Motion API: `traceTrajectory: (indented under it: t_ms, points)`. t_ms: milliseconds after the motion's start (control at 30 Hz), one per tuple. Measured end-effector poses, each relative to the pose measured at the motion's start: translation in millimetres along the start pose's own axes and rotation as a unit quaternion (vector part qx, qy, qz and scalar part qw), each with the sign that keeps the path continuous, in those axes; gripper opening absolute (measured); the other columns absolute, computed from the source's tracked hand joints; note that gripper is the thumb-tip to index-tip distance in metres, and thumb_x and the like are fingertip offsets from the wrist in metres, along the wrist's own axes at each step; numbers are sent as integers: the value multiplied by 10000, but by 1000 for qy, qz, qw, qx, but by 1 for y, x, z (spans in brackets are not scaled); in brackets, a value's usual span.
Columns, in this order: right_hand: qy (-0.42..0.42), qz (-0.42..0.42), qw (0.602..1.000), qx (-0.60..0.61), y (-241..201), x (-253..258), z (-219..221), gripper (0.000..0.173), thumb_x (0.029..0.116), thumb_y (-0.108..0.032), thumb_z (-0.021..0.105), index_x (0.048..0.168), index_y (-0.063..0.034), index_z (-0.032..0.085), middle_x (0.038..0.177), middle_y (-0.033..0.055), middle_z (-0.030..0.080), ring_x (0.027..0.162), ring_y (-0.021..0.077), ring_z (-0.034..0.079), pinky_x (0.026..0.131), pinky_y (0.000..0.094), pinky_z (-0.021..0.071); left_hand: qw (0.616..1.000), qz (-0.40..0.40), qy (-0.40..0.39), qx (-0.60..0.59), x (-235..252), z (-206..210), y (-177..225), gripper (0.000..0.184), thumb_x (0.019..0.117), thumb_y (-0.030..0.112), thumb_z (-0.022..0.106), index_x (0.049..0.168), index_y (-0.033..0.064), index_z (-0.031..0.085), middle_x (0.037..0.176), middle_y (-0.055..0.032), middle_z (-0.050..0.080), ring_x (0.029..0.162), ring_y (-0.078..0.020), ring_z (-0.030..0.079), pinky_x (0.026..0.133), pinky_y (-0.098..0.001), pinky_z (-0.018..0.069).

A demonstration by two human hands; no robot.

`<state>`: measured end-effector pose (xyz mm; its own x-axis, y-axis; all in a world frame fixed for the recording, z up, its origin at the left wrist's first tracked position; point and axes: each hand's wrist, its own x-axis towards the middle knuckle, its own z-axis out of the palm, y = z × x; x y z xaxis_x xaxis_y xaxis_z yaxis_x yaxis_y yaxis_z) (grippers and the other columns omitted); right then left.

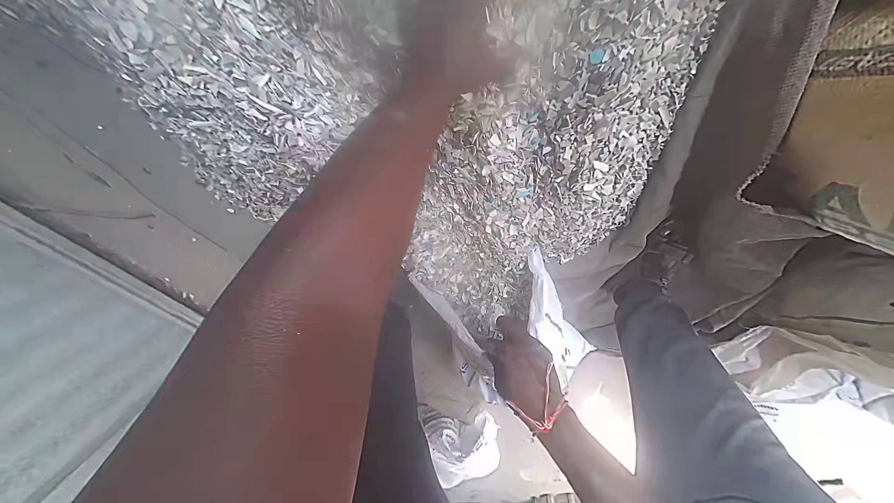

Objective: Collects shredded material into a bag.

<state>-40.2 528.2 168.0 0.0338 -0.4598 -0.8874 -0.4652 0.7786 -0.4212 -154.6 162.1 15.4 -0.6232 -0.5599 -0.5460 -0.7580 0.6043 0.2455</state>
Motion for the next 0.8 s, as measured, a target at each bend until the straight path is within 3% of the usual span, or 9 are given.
traceTrajectory:
  t_ms: [33,100,200,367,467,533,633,700,800]
  points:
    - [-2,-2,1000,-3,0,1,-1,174,931,-174,676,1013,-106,814,1294,164,676,1145,325,671,902,463,570,999,2,-38,7,-12,9,5,813,737,689,745,1403,242,615,1498,-131,528,1427,-420,423,1031,-725,389]
    - [-5,2,1000,-7,3,-1,-1,179,934,-187,675,1007,-93,809,1292,158,676,1157,320,665,914,460,567,997,2,-75,-3,-35,35,7,888,704,692,778,1459,271,576,1576,-123,449,1491,-445,318,999,-728,427]
    - [-31,26,999,-14,4,-4,-4,218,965,-217,644,1065,-105,802,1341,141,654,1202,307,647,959,453,552,990,-20,-137,-22,-65,68,7,893,718,684,772,1483,274,561,1568,-109,459,1454,-434,375,962,-691,473]
    - [37,-23,999,-14,5,-8,2,163,918,-175,687,987,-100,814,1249,152,693,1122,321,676,886,468,572,963,-61,-253,-74,-145,139,5,853,781,669,752,1479,212,574,1548,-168,477,1390,-437,469,989,-659,496]
    - [56,-39,998,-16,6,-13,6,154,894,-161,707,964,-70,811,1254,164,698,1113,339,682,880,475,572,915,-71,-365,-155,-241,202,14,828,846,654,707,1489,158,546,1507,-212,498,1360,-441,499,1022,-671,473]
    - [63,-27,997,-33,6,-13,5,173,894,-177,703,998,-81,802,1273,141,699,1155,317,677,912,458,571,875,-10,-421,-238,-295,226,25,626,943,497,694,1420,101,602,1399,-236,582,1281,-417,568,1030,-631,477]
    - [66,-34,996,-53,11,-18,10,168,891,-173,694,998,-118,810,1217,144,708,1139,325,675,866,479,580,766,50,-607,-205,-293,184,34,375,1084,152,481,1440,90,580,1436,-214,581,1364,-388,525,1124,-631,369]
    - [54,-14,996,-64,10,-17,7,179,913,-208,691,1026,-130,806,1261,140,694,1157,322,668,878,492,576,820,73,-507,-255,-264,175,-6,339,1062,164,526,1369,126,664,1337,-171,666,1273,-345,614,1085,-614,442]
    - [71,-27,995,-60,10,-15,9,166,912,-211,700,988,-109,806,1240,180,693,1124,348,678,875,515,575,917,-132,-153,-344,-213,112,-101,333,1067,264,532,1287,52,663,1281,-159,680,1200,-277,659,1066,-508,505]
